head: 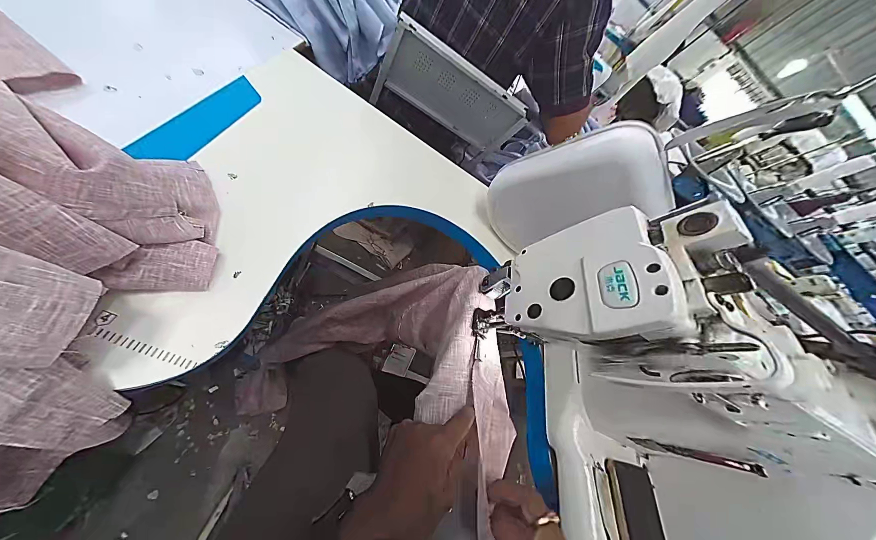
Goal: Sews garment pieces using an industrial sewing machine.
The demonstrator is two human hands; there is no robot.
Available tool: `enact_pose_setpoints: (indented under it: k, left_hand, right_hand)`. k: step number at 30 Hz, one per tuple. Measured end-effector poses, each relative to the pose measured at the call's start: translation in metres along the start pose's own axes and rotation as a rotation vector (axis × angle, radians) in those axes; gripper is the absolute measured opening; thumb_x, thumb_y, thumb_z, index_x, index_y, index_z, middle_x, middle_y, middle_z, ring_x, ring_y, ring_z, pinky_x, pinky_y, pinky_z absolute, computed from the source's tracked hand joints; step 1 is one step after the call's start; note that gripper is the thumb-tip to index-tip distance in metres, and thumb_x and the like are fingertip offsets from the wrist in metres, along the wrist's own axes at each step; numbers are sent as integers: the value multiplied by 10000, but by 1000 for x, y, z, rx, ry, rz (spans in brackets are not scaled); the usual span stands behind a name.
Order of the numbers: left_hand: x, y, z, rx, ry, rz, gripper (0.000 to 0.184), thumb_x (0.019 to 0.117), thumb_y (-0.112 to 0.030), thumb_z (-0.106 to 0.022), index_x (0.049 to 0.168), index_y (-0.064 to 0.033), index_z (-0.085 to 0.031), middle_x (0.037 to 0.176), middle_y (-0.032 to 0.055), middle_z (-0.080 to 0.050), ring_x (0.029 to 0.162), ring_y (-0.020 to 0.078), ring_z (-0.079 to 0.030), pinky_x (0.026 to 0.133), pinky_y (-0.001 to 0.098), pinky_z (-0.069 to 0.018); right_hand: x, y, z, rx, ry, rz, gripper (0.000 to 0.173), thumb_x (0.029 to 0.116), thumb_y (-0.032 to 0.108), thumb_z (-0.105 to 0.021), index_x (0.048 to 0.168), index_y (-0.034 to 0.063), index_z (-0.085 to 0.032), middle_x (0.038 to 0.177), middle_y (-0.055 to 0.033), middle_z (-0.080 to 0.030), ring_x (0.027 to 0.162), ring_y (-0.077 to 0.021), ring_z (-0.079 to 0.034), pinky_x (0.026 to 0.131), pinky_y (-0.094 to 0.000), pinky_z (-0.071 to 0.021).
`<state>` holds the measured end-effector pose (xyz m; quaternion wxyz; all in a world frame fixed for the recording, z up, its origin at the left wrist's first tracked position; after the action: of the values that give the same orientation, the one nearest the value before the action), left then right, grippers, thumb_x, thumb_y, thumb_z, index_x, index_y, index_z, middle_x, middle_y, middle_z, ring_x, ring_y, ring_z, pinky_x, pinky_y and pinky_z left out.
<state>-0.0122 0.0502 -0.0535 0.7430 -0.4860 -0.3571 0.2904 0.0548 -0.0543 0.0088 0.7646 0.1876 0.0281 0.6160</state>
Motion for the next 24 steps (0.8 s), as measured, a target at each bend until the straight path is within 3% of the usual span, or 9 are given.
enact_pose_setpoints:
  k: [3,5,7,10,12,16,18,20,24]
  left_hand:
    - [-4,-1,-3,-5,28,16,311,995,-96,-497,1181,-1,-727,603,125,-637,528,304,-660,499,480,-522]
    - [1,-1,1,-11,4,21,316,991,-96,-505,1187,0,-733,587,129,-625,517,308,-647,494,482,-509]
    - [-3,0,-2,-18,15,30,320,989,-96,-496,1189,-17,-733,576,121,-608,505,301,-631,480,472,-493]
    - [-4,0,-2,0,29,33,310,994,-98,-495,1165,-14,-739,591,126,-625,523,310,-650,494,482,-507]
    - [-2,1,0,18,2,19,307,977,-88,-503,1153,-11,-742,579,120,-615,507,302,-640,479,472,-500]
    - [1,1,1,16,-29,-13,294,974,-102,-507,1101,-8,-755,566,104,-605,492,271,-629,464,435,-490]
    - [6,4,2,8,-50,-17,283,967,-111,-513,1064,-16,-762,556,95,-592,484,260,-617,454,425,-470]
    - [6,5,2,0,-48,-14,243,964,-116,-524,986,-30,-749,555,86,-583,486,247,-612,451,417,-459]
    - [8,2,2,-36,-65,-22,214,935,-84,-531,804,-35,-693,551,79,-580,496,218,-615,459,390,-462]
  right_hand:
    - [0,6,5,52,-36,23,229,869,41,-538,705,-19,-686,891,-193,-704,835,-201,-665,763,-259,-525]
    - [4,3,0,35,-125,25,237,879,16,-504,717,-61,-659,756,-187,-669,712,-205,-662,650,-280,-522]
    - [4,6,2,-73,-177,20,248,899,51,-493,723,-39,-642,676,-159,-636,612,-190,-630,565,-268,-487]
    - [13,16,2,-211,-102,20,212,872,81,-557,803,-17,-731,703,-150,-673,559,-217,-647,484,-312,-490]
    - [16,14,2,-195,-80,30,184,857,84,-586,818,-15,-736,737,-146,-692,590,-208,-653,519,-299,-507]
    - [14,-1,3,93,-112,-27,130,819,36,-615,816,-20,-732,803,-126,-706,712,-86,-648,668,-165,-515]
    - [15,-10,3,314,-131,-90,111,800,-21,-620,820,-25,-728,843,-67,-706,794,14,-647,743,-107,-524]
    - [15,-14,2,487,-148,-142,138,800,-61,-635,863,-10,-746,911,-2,-716,867,57,-657,793,-110,-556]
    - [22,-4,3,364,-265,-20,86,832,19,-695,872,41,-767,904,2,-689,901,60,-634,814,-79,-524]
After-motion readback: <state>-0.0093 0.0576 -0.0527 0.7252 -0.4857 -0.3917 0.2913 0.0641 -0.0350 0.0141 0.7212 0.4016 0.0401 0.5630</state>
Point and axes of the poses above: each hand's wrist, its own x-axis towards the middle knuckle, its own z-axis out of the back of the hand, y = z × x, the point moved 8 cm from there along x, towards the middle knuckle
